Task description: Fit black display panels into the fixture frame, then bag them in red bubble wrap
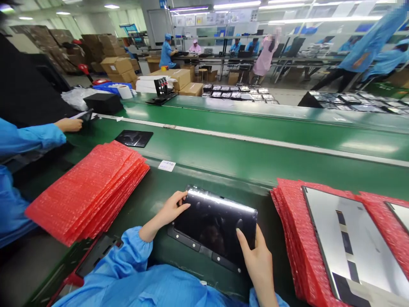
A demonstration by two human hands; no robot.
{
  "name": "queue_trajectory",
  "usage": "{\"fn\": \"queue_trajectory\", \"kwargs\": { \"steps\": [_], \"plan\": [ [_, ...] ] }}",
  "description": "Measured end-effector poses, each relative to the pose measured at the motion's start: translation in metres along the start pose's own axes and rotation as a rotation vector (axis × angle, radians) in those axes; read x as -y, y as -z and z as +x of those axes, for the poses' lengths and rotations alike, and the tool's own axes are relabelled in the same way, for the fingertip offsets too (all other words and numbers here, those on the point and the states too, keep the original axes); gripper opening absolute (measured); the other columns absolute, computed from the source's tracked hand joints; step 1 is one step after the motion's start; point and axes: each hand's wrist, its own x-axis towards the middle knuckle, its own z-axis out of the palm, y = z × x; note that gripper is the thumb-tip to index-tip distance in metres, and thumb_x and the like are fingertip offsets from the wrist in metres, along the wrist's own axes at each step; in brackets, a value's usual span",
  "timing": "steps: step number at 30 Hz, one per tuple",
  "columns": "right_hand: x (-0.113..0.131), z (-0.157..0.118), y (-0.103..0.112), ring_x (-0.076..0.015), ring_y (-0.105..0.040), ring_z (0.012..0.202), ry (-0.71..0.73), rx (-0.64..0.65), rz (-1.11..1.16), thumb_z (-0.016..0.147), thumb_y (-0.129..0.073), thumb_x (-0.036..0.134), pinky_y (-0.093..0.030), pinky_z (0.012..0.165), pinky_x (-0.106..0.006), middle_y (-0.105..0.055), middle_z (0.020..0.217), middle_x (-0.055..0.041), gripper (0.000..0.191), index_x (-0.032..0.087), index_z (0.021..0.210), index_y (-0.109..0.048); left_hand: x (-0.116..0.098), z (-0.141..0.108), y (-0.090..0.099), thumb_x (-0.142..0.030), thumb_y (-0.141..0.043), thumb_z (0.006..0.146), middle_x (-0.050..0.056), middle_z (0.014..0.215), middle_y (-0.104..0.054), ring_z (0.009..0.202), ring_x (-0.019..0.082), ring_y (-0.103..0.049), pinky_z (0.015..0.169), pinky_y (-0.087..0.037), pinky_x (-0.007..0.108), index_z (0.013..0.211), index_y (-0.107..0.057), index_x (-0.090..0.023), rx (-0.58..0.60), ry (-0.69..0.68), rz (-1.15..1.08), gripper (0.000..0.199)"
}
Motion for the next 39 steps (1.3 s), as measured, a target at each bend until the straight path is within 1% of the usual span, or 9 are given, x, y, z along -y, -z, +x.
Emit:
{"fn": "queue_trajectory", "kwargs": {
  "steps": [3,7,20,23,27,29,31,36,39],
  "plan": [
    [-0.004,-0.001,-0.003,-0.0305,-0.056,0.120,-0.033,0.004,-0.035,0.074,-0.060,0.064,-0.038,0.105,-0.044,-0.058,0.135,-0.0091,0.078,0.025,0.139,-0.044,0.008,0.001,0.000,-0.025,-0.065,0.077,0.000,0.088,-0.053,0.067,0.012,-0.048,0.071,-0.043,0.028,0.112,-0.063,-0.018,-0.007,0.001,0.039,0.036],
    [-0.004,-0.001,-0.002,-0.0307,-0.057,0.118,-0.035,0.010,-0.054,0.074,-0.060,0.064,-0.038,0.104,-0.043,-0.060,0.133,-0.0089,0.078,0.024,0.139,-0.045,0.012,0.000,0.001,-0.025,-0.066,0.077,-0.001,0.089,-0.052,0.066,0.011,-0.048,0.070,-0.043,0.027,0.111,-0.062,-0.019,0.002,0.006,0.073,0.035],
    [-0.001,-0.002,-0.003,-0.0281,-0.062,0.112,0.008,-0.001,-0.089,0.075,-0.058,0.065,-0.045,0.096,-0.036,-0.067,0.122,-0.0049,0.075,0.026,0.138,-0.047,0.009,0.000,0.003,-0.027,-0.065,0.079,0.000,0.088,-0.054,0.066,0.011,-0.052,0.069,-0.047,0.026,0.110,-0.061,-0.018,0.023,0.018,0.218,0.032],
    [-0.001,-0.003,-0.001,-0.0282,-0.067,0.098,0.034,-0.015,-0.153,0.075,-0.058,0.064,-0.049,0.087,-0.036,-0.071,0.113,-0.0059,0.076,0.022,0.137,-0.048,0.005,-0.005,0.001,-0.031,-0.061,0.083,0.002,0.094,-0.055,0.069,0.012,-0.055,0.069,-0.048,0.026,0.117,-0.059,-0.019,0.027,0.011,0.308,0.035],
    [0.001,-0.003,0.004,-0.0261,-0.068,0.076,0.089,-0.005,-0.236,0.076,-0.057,0.064,-0.052,0.071,-0.034,-0.074,0.091,-0.0056,0.075,0.019,0.135,-0.051,0.001,-0.015,-0.005,-0.035,-0.052,0.090,0.008,0.107,-0.054,0.091,0.021,-0.058,0.080,-0.048,0.034,0.129,-0.052,-0.020,-0.003,0.005,0.489,0.043],
    [0.002,-0.003,0.005,-0.0232,-0.066,0.061,0.057,0.032,-0.285,0.077,-0.054,0.066,-0.051,0.063,-0.032,-0.072,0.075,-0.0025,0.075,0.019,0.135,-0.051,0.000,-0.019,-0.009,-0.035,-0.047,0.092,0.010,0.108,-0.053,0.096,0.025,-0.057,0.080,-0.049,0.038,0.133,-0.049,-0.018,-0.009,0.001,0.573,0.044],
    [0.003,-0.002,0.006,-0.0211,-0.061,0.051,0.004,0.080,-0.327,0.077,-0.050,0.069,-0.048,0.057,-0.030,-0.067,0.061,0.0015,0.075,0.020,0.134,-0.051,0.000,-0.022,-0.011,-0.034,-0.043,0.094,0.011,0.107,-0.053,0.095,0.026,-0.057,0.078,-0.050,0.038,0.134,-0.048,-0.017,-0.001,-0.009,0.641,0.043],
    [0.006,-0.002,0.007,-0.0220,-0.063,0.054,-0.025,0.133,-0.359,0.079,-0.045,0.073,-0.047,0.056,-0.029,-0.060,0.053,0.0043,0.077,0.023,0.138,-0.045,0.000,-0.022,-0.013,-0.034,-0.039,0.096,0.009,0.103,-0.053,0.092,0.023,-0.057,0.073,-0.051,0.033,0.132,-0.050,-0.020,0.023,-0.030,0.760,0.040],
    [0.009,0.000,0.009,-0.0252,-0.064,0.054,-0.007,0.168,-0.493,0.082,-0.038,0.073,-0.047,0.054,-0.032,-0.059,0.050,0.0027,0.079,0.021,0.143,-0.039,-0.003,-0.021,-0.012,-0.033,-0.039,0.096,0.009,0.103,-0.054,0.091,0.022,-0.057,0.068,-0.050,0.030,0.132,-0.050,-0.020,0.038,-0.025,0.817,0.040]
  ]
}}
